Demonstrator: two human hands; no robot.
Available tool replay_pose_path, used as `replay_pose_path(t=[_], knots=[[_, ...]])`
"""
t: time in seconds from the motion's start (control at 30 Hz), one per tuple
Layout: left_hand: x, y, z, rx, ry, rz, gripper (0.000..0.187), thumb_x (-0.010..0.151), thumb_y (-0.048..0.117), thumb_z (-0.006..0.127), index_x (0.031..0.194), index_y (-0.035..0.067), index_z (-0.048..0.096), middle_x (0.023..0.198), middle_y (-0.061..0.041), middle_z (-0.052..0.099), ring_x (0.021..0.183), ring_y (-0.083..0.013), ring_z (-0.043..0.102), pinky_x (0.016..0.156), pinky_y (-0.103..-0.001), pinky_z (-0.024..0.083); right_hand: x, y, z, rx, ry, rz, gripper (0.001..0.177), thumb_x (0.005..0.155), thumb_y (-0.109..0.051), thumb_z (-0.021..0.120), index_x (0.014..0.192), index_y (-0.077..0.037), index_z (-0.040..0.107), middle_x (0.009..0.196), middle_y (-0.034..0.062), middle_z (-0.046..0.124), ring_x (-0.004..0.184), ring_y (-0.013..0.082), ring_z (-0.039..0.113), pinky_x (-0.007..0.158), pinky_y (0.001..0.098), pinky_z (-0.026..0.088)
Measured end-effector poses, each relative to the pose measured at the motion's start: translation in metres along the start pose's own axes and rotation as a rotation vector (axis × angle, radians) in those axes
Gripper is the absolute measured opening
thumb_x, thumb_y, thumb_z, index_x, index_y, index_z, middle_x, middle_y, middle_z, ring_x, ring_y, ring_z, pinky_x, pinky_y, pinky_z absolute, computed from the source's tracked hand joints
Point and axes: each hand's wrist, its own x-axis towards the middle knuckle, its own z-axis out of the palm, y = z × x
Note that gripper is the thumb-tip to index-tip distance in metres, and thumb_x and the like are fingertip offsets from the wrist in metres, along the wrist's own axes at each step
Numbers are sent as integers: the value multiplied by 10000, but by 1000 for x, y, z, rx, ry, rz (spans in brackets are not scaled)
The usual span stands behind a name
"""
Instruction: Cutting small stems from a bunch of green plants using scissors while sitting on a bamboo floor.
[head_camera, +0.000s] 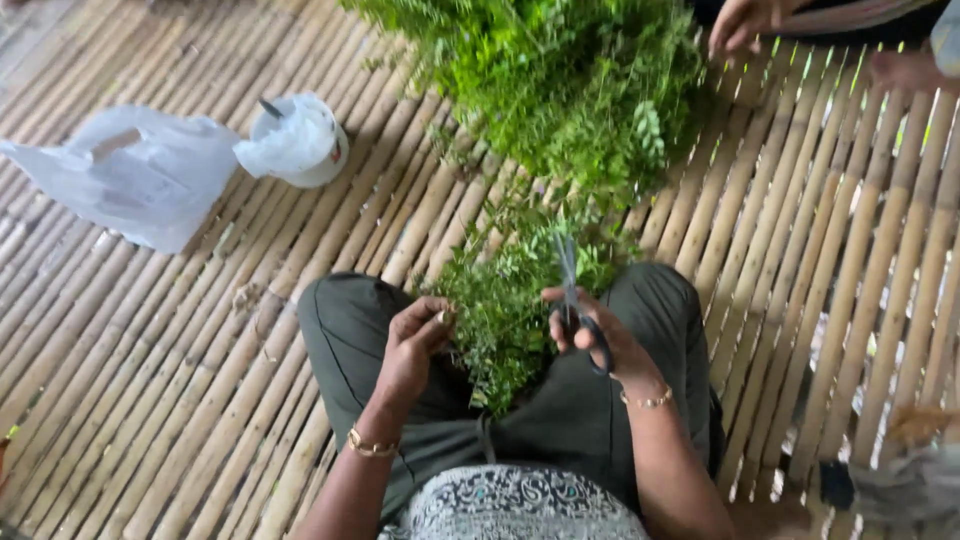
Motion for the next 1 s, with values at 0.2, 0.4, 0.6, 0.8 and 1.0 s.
replay_pose_path(t=[0.2,0.4,0.6,0.8,1.0], knots=[[-2,-22,5,-123,-108,-35,71,926,-15,607,958,-46,663,613,-129,566,477,-92,460,436,-179,326,-1,11,-4,-37,55,126,1021,750,-610,803,1517,-50,429,962,154,647,806,189,628,789,355,500],[1,-34,3,-97,-161,-61,63,938,-12,622,963,-52,664,630,-113,545,488,-79,416,443,-183,319,2,2,0,-21,89,163,988,748,-603,791,1505,-65,456,958,146,612,810,159,623,783,308,500],[6,-36,1,-44,-146,-75,97,940,-2,631,990,-69,680,624,-120,549,497,-97,418,455,-198,331,10,-32,15,-36,84,179,1004,739,-646,760,1509,-78,458,948,143,614,819,158,619,817,346,521],[6,-38,-2,11,-168,-93,97,943,2,632,979,-58,699,616,-105,550,502,-76,389,460,-185,313,4,12,-8,-72,72,131,897,816,-567,747,1522,-91,466,897,123,601,760,142,567,758,330,548],[8,-56,-15,-208,-144,-244,98,939,22,587,997,-25,652,595,-105,496,443,-87,353,418,-200,272,-3,51,-35,1,96,112,588,882,-131,790,1423,-35,581,627,116,677,494,110,589,466,217,515]])
